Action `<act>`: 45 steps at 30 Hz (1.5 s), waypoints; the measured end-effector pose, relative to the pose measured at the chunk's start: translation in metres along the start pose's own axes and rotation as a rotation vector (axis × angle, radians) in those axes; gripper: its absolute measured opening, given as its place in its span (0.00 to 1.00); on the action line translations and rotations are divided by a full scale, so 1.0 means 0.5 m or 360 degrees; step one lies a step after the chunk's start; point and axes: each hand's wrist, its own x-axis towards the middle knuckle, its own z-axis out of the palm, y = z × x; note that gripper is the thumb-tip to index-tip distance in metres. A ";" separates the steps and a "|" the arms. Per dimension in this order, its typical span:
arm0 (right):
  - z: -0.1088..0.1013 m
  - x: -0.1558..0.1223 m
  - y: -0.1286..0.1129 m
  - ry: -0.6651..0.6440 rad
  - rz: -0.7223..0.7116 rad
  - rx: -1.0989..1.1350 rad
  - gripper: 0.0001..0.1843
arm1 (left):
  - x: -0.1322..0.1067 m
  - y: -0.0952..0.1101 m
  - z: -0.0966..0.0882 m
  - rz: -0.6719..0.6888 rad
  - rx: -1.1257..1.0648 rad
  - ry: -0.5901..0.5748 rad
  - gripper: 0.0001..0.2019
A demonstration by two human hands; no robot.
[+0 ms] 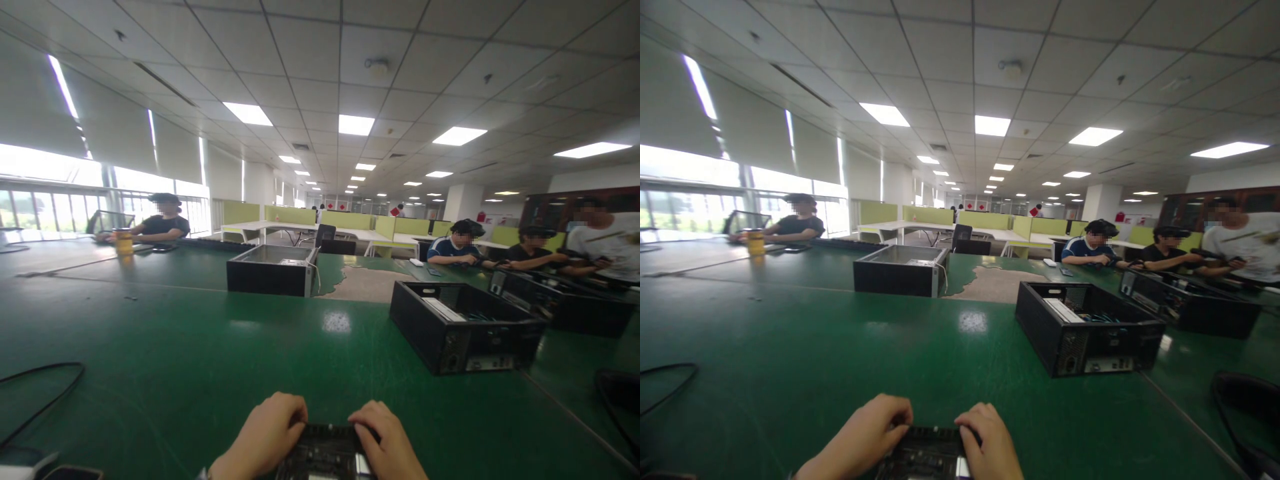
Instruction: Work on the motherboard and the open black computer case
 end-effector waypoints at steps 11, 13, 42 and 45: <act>0.006 0.000 -0.002 -0.0013 0.0072 -0.0002 0.15 | 0.001 -0.004 0.012 -0.0028 0.0088 -0.0025 0.12; 0.006 0.001 -0.002 -0.0012 0.0080 -0.0002 0.15 | 0.000 -0.005 0.014 -0.0024 0.0084 -0.0018 0.12; 0.012 0.000 0.001 -0.0018 0.0197 -0.0096 0.13 | 0.006 -0.014 0.026 0.0000 0.0086 0.0019 0.10; 0.012 0.000 0.000 -0.0015 0.0189 -0.0101 0.13 | 0.006 -0.012 0.025 0.0000 0.0087 0.0024 0.10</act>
